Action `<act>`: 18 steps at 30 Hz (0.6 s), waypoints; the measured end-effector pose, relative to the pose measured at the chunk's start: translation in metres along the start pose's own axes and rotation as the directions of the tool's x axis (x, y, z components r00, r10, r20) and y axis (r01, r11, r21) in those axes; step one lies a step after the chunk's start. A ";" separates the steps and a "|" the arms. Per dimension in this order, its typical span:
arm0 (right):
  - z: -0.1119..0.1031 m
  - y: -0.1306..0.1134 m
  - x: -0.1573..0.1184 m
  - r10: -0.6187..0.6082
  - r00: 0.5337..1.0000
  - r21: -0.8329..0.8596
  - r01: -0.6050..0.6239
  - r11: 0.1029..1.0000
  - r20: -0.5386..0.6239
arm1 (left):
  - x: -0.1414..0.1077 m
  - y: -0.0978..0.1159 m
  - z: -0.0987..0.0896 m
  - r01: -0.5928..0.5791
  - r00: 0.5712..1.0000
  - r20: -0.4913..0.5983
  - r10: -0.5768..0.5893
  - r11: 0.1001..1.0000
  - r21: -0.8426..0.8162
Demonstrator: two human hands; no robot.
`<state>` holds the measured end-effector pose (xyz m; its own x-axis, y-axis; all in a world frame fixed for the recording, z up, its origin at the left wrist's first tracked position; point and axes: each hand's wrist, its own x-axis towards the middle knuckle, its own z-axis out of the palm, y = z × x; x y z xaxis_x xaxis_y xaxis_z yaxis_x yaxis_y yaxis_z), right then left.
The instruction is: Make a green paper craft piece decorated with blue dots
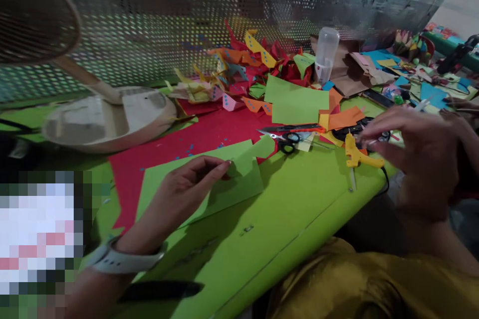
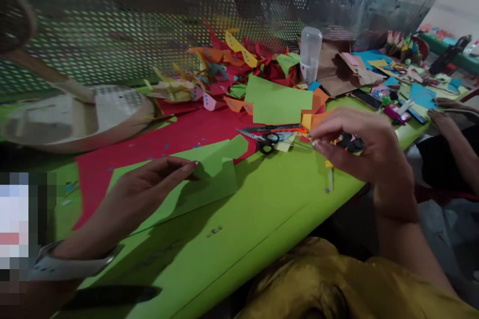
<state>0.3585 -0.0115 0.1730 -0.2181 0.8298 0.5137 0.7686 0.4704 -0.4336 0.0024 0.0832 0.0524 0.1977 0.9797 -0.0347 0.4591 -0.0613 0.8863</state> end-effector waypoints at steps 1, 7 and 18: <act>0.005 0.012 -0.005 0.031 0.987 -0.152 -0.007 0.988 0.156 | -0.001 -0.001 -0.003 0.007 1.000 0.016 -0.007 1.000 0.019; 0.029 0.079 -0.047 0.291 0.886 -0.661 0.022 0.750 0.361 | -0.003 -0.019 -0.015 0.035 0.993 0.110 -0.039 0.999 0.039; 0.050 0.120 -0.061 0.064 0.946 -0.693 0.187 0.696 0.319 | -0.004 -0.038 -0.016 -0.397 0.911 0.104 0.399 0.779 0.486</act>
<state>0.4337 0.0096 0.0530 -0.3489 0.9105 0.2219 0.9112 0.2743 0.3072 -0.0292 0.0846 0.0262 0.4537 0.8481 0.2736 0.7003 -0.5291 0.4791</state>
